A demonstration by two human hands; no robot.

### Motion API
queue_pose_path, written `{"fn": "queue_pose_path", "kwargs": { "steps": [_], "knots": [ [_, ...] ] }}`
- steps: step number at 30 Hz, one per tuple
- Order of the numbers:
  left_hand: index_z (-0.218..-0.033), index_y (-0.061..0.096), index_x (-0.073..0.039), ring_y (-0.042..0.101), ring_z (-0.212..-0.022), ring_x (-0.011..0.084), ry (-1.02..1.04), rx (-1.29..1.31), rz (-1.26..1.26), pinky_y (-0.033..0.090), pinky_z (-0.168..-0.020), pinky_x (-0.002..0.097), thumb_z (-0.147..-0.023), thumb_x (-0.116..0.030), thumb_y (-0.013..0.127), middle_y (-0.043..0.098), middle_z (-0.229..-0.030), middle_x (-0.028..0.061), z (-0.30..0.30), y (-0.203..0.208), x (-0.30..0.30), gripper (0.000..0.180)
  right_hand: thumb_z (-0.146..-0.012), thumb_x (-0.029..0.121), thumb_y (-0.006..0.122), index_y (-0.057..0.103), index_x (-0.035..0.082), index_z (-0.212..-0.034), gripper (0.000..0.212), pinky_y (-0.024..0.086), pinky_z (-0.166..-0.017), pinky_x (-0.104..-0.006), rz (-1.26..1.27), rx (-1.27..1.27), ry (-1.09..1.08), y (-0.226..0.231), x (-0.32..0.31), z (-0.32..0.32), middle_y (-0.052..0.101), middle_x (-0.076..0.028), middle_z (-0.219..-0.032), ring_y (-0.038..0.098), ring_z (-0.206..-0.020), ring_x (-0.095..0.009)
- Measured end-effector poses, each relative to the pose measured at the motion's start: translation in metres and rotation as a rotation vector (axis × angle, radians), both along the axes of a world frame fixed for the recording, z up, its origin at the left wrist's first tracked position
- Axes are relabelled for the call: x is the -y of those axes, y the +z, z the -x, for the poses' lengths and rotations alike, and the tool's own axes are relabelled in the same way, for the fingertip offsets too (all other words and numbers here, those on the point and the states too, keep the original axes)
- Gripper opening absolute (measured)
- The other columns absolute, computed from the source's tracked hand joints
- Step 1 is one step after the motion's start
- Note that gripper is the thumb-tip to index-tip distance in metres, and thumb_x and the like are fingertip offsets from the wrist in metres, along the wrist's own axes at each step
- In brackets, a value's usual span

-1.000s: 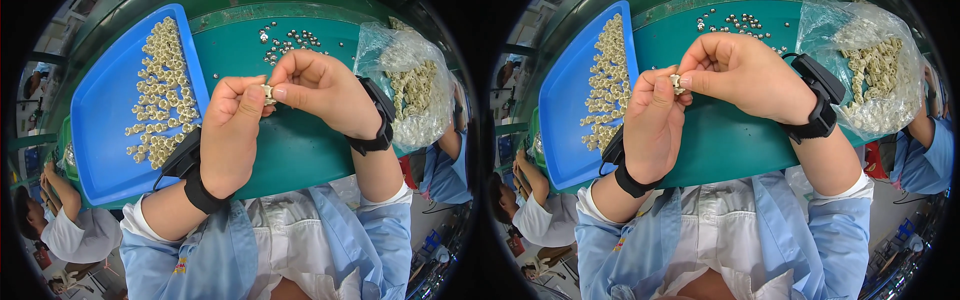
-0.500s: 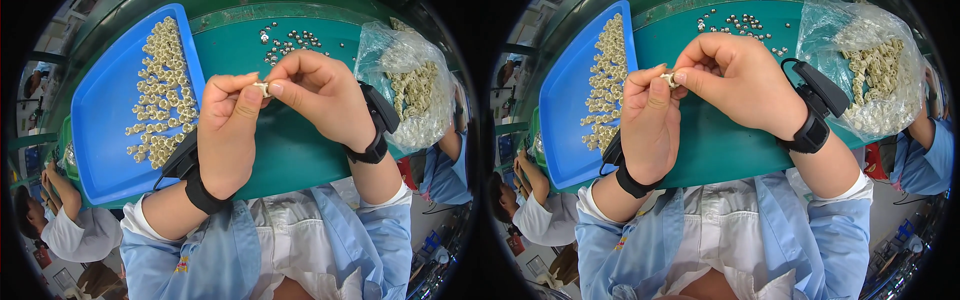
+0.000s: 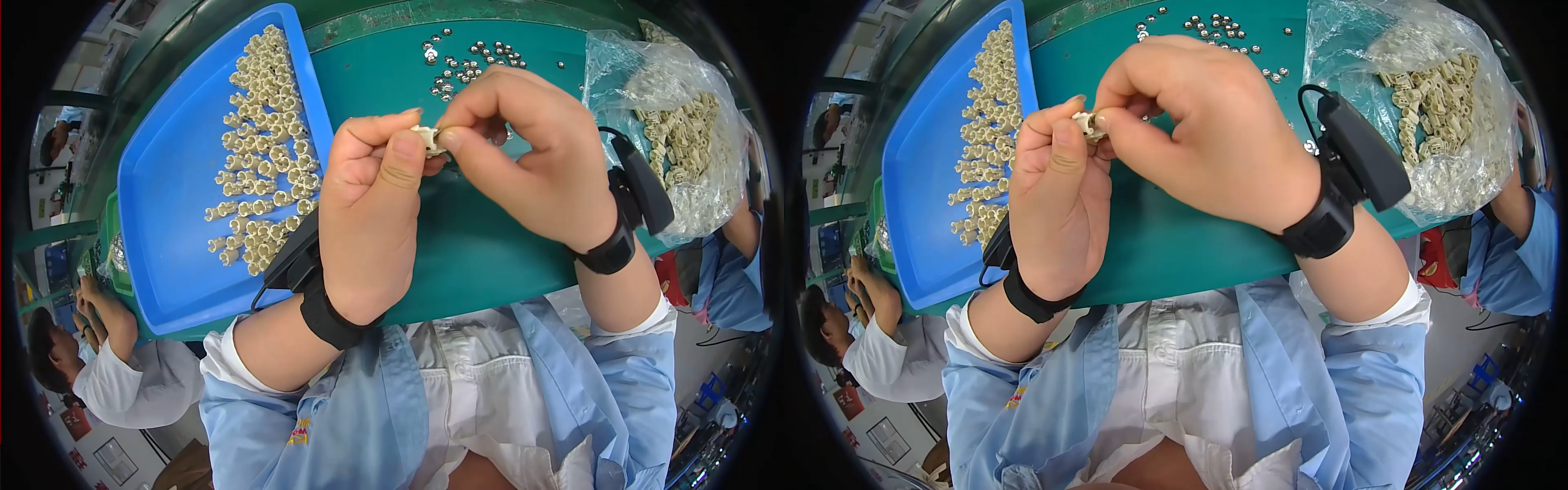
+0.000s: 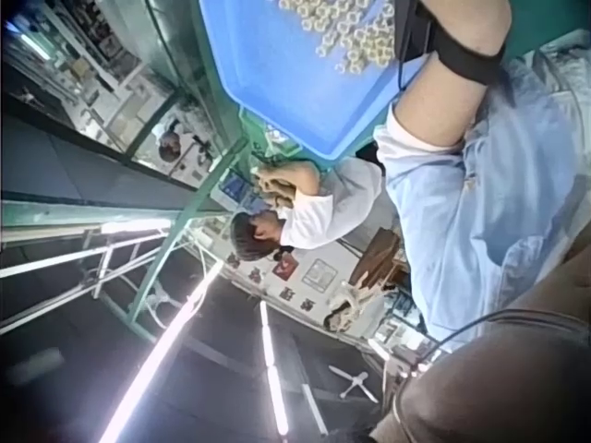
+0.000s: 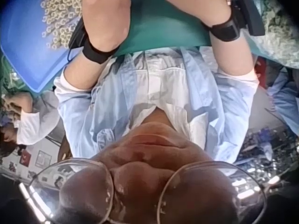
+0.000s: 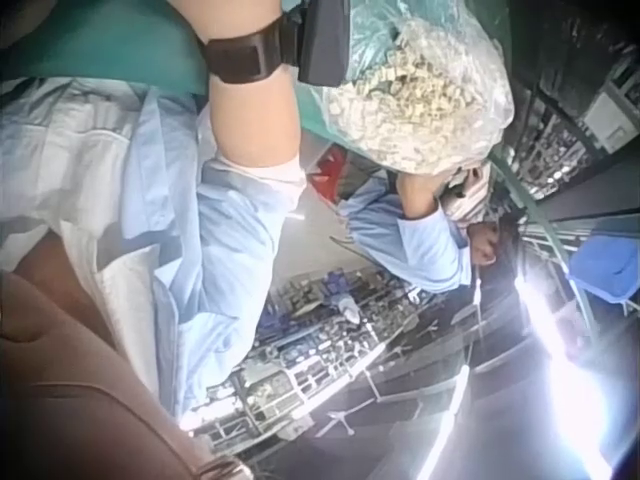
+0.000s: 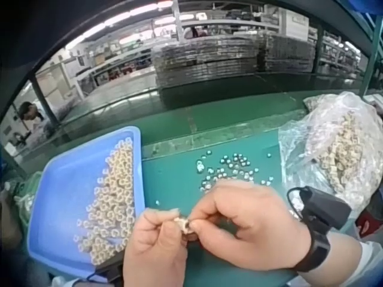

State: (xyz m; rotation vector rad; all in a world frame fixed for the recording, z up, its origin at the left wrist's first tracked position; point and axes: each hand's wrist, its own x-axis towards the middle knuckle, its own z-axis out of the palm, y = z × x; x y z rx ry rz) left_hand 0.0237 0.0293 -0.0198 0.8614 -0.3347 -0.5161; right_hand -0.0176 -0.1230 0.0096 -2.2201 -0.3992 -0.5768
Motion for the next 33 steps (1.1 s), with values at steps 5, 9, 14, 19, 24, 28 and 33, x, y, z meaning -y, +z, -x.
{"fn": "queue_pose_path", "kwargs": {
  "steps": [5, 9, 14, 19, 24, 28, 33],
  "knots": [
    [-0.105, 0.050, -0.006, 0.052, -0.087, 0.0122, -0.033, 0.106, -0.081, 0.040, -0.081, 0.0285, -0.090, -0.019, 0.049, 0.057, -0.095, 0.0042, 0.000, -0.003, -0.005, 0.020, -0.080, 0.004, 0.056, 0.052, 0.001, -0.083, 0.005, 0.040, -0.060, -0.0179, -0.568, -0.502, 0.104, 0.000, 0.002, 0.001, 0.054, 0.002, -0.077, 0.048, -0.069, -0.002],
    [-0.104, 0.050, -0.005, 0.052, -0.087, 0.0117, -0.037, 0.137, -0.102, 0.039, -0.081, 0.0283, -0.090, -0.020, 0.050, 0.057, -0.094, 0.0038, 0.000, -0.003, -0.005, 0.020, -0.081, 0.004, 0.057, 0.052, 0.002, -0.083, 0.006, 0.039, -0.060, -0.0176, -0.593, -0.581, 0.135, 0.000, 0.003, 0.001, 0.053, 0.003, -0.077, 0.047, -0.068, -0.002],
    [-0.104, 0.050, -0.006, 0.052, -0.086, 0.0115, -0.030, 0.138, -0.078, 0.040, -0.080, 0.0274, -0.090, -0.019, 0.050, 0.057, -0.093, 0.0036, -0.001, -0.005, -0.004, 0.019, -0.082, 0.007, 0.058, 0.051, 0.003, -0.084, 0.007, 0.039, -0.059, -0.0171, -0.742, -0.563, 0.158, -0.005, -0.002, 0.001, 0.052, 0.004, -0.075, 0.047, -0.067, -0.002],
    [-0.102, 0.050, -0.007, 0.052, -0.087, 0.0118, 0.005, 0.222, -0.077, 0.040, -0.080, 0.0272, -0.089, -0.016, 0.051, 0.057, -0.094, 0.0036, -0.002, -0.008, -0.006, 0.016, -0.083, 0.009, 0.057, 0.051, 0.004, -0.084, 0.008, 0.038, -0.058, -0.0162, -0.783, -0.664, 0.190, 0.000, 0.000, -0.001, 0.051, 0.003, -0.075, 0.047, -0.066, -0.003],
    [-0.101, 0.050, -0.007, 0.053, -0.089, 0.0125, 0.125, 0.358, -0.126, 0.041, -0.081, 0.0275, -0.088, -0.014, 0.052, 0.057, -0.095, 0.0042, 0.001, -0.011, -0.004, 0.014, -0.084, 0.011, 0.056, 0.050, 0.005, -0.086, 0.009, 0.037, -0.056, -0.0155, -0.833, -0.628, 0.187, -0.005, -0.004, 0.000, 0.051, 0.003, -0.077, 0.046, -0.064, -0.003],
    [-0.101, 0.050, -0.007, 0.053, -0.089, 0.0131, 0.131, 0.367, -0.067, 0.042, -0.081, 0.0274, -0.088, -0.013, 0.053, 0.057, -0.096, 0.0049, 0.002, -0.011, -0.002, 0.014, -0.084, 0.011, 0.056, 0.051, 0.005, -0.086, 0.009, 0.037, -0.057, -0.0159, -0.859, -0.527, 0.212, -0.007, -0.006, -0.002, 0.052, 0.003, -0.077, 0.046, -0.065, -0.003],
    [-0.101, 0.050, -0.007, 0.053, -0.089, 0.0133, 0.036, 0.229, -0.044, 0.042, -0.081, 0.0273, -0.088, -0.012, 0.052, 0.057, -0.097, 0.0052, 0.000, -0.007, -0.004, 0.014, -0.085, 0.011, 0.056, 0.051, 0.004, -0.087, 0.009, 0.039, -0.060, -0.0165, -0.725, -0.375, 0.192, -0.012, -0.007, -0.003, 0.052, 0.003, -0.079, 0.047, -0.069, -0.003]
  ]
}}
